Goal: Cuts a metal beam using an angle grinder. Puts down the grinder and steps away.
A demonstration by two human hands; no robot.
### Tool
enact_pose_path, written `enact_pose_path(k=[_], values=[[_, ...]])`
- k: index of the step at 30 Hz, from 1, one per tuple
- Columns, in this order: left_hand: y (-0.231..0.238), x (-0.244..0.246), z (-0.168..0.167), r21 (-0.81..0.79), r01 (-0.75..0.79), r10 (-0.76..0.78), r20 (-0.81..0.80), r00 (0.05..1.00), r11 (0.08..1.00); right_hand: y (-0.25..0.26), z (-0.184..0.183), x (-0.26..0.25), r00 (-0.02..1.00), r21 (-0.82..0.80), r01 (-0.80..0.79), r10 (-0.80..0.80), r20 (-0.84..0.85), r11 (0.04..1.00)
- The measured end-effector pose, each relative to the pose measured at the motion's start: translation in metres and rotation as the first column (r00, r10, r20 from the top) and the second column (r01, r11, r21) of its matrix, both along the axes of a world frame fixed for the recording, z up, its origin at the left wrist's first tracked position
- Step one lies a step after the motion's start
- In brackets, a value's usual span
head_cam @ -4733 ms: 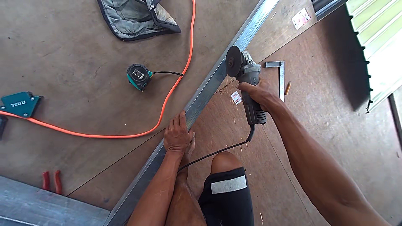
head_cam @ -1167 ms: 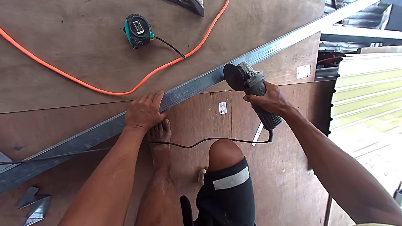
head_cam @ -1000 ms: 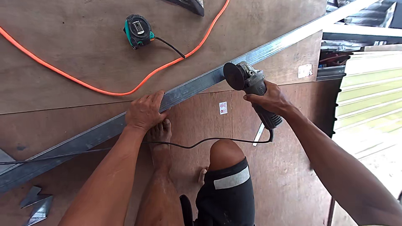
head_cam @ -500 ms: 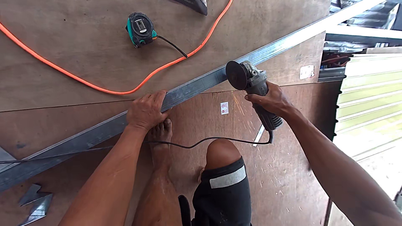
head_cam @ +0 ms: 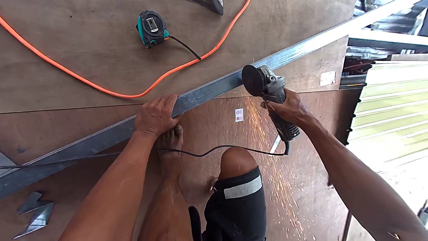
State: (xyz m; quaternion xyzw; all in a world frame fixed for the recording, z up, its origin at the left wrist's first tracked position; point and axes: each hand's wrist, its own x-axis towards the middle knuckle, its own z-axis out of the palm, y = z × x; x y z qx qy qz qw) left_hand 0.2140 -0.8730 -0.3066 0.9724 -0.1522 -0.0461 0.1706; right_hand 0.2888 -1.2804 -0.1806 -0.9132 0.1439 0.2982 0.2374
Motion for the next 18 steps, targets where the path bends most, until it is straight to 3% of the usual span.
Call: enact_pose_path(k=[18], values=[[0.0003,-0.0003,0.0003,-0.011,-0.002,0.002,-0.013,1.000,1.000,0.0030,0.0009,0.0027,1.000,-0.031,-0.001,0.000,-0.021,1.000]])
